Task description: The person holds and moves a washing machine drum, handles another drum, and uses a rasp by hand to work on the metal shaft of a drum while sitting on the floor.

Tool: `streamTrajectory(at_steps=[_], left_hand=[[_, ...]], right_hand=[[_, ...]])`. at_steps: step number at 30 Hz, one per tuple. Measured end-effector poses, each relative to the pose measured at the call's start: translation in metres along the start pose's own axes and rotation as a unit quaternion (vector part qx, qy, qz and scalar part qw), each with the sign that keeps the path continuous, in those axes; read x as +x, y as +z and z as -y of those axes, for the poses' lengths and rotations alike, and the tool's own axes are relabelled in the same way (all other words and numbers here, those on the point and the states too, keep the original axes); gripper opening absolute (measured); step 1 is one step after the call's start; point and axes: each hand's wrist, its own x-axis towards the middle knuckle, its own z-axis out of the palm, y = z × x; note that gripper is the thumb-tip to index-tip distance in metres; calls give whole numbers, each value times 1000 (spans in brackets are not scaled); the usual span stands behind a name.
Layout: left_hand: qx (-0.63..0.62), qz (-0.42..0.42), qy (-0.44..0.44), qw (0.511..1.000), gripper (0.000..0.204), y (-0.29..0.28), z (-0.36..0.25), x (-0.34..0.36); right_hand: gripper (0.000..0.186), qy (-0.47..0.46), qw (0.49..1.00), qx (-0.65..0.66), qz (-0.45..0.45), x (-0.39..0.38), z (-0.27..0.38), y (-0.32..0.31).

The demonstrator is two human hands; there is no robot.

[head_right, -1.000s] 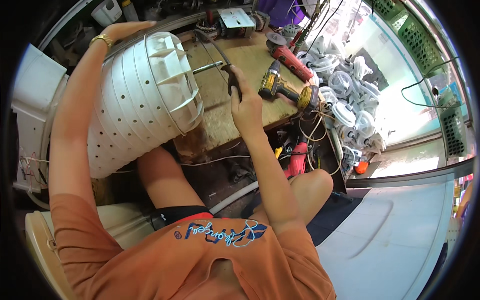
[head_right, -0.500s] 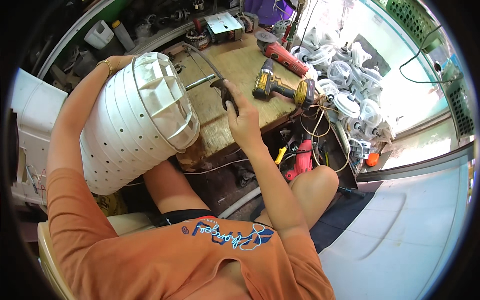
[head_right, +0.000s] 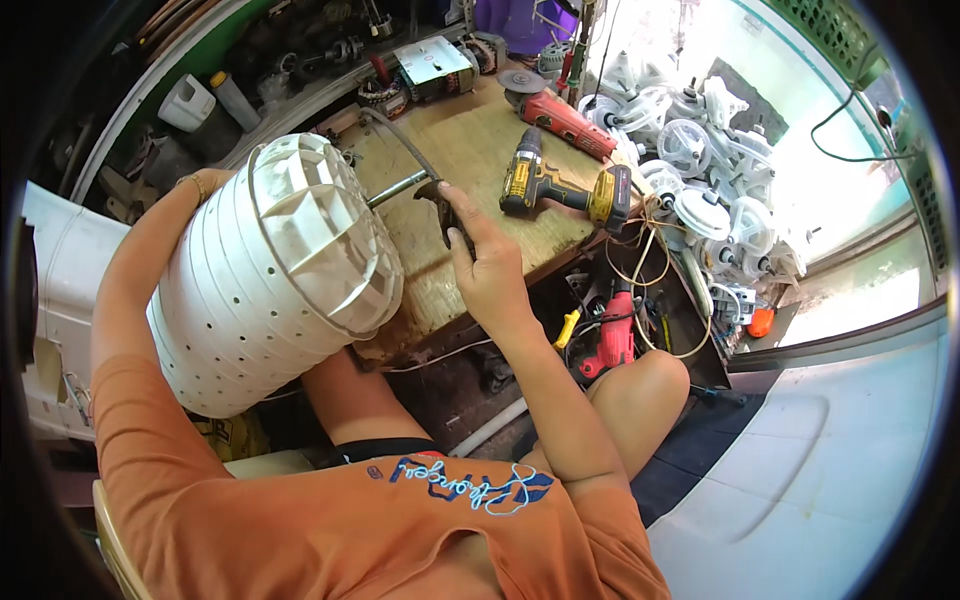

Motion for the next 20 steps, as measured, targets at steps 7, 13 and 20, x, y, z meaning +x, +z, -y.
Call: streamTrajectory(at_steps=[7, 13, 20], left_hand=[[-17, 15, -20, 1000, 66, 19, 11, -11], [-13, 24, -15, 999, 64, 32, 9, 6], [59, 24, -4, 998, 63, 14, -23, 34]], right_hand=[[54, -18, 999, -8, -25, -7, -2, -2], [55, -19, 998, -47, -23, -23, -4, -24], [55, -5, 997, -70, 16, -16, -3, -28]])
